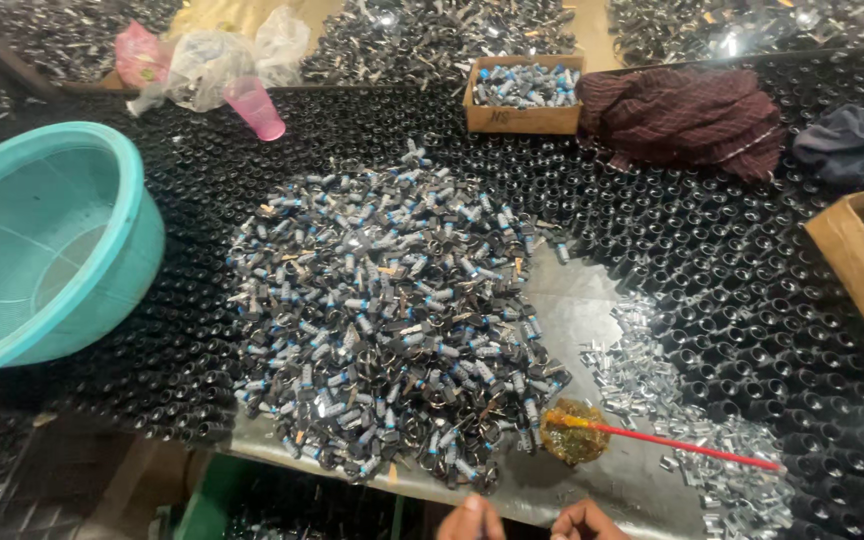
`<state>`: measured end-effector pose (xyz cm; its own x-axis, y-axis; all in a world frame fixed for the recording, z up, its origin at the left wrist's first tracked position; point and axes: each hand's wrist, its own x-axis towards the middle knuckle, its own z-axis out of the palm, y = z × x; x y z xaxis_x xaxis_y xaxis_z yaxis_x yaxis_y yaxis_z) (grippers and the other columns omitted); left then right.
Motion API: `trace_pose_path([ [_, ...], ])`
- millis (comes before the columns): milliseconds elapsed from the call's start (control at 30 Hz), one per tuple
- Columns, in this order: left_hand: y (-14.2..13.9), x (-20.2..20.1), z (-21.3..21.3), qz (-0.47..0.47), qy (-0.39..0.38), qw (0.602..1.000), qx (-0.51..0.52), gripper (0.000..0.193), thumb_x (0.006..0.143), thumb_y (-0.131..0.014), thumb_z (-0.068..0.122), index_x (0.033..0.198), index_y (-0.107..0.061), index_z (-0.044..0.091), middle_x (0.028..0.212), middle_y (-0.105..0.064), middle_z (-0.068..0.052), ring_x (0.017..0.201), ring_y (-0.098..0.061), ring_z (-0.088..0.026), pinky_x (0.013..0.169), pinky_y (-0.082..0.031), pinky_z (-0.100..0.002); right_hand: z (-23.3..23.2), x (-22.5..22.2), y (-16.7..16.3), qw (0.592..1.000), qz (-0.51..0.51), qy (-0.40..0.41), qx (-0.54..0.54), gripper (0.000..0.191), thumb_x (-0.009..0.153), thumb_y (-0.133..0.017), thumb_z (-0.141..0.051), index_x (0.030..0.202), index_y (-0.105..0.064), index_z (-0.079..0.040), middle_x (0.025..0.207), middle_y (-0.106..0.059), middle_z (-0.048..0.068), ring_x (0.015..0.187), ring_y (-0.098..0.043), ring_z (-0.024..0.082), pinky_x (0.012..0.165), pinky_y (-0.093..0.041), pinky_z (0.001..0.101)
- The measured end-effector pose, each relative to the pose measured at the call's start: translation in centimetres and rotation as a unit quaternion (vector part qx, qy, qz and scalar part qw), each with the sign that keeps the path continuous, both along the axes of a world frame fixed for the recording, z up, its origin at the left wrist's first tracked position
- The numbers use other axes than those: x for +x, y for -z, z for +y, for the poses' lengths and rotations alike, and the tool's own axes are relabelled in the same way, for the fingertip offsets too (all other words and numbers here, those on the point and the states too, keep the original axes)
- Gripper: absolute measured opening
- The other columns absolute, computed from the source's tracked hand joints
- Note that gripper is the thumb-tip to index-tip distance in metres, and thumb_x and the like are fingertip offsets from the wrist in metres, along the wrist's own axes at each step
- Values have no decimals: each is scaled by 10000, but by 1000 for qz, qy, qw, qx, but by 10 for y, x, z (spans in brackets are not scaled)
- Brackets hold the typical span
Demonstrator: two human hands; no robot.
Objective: The person assembles keychains by picking up small cylindrical components and metal rings from a pile, attaching the rings to the components, and placing the finished keychains into a green bin. The person uses a red-handled brush to apply a yellow substance to the components during assembly.
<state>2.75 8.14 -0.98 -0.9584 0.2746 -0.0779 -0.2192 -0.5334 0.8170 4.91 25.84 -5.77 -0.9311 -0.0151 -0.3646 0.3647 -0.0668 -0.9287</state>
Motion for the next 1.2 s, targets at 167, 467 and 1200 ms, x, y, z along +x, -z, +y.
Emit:
trace_pose_path([
  [167,-14,21,-6,-20,77,990,-120,424,1041,-599,276,1395,-603,42,789,-611,-4,713,-555,-72,703,-457,-225,-9,14,4,998,18,-15,-64,163,804,-838,-56,900,-713,-12,687,-686,8,653,-619,65,663,-505,236],
  [467,-7,28,-7,21,-35,988,-152,261,1036,-637,162,1226,-636,-16,803,-666,-42,686,-572,-76,666,-490,-258,-4,14,-8,978,161,-114,67,78,791,-879,-63,815,-805,-57,708,-680,8,628,-627,63,616,-464,211],
  [1200,-30,78,3,-282,-23,955,94,258,1022,-625,192,1233,-600,44,1018,-637,-13,831,-555,-107,738,-474,-280,-23,52,-77,992,114,53,8,159,814,-767,107,936,-705,27,953,-624,97,806,-617,122,659,-580,259],
])
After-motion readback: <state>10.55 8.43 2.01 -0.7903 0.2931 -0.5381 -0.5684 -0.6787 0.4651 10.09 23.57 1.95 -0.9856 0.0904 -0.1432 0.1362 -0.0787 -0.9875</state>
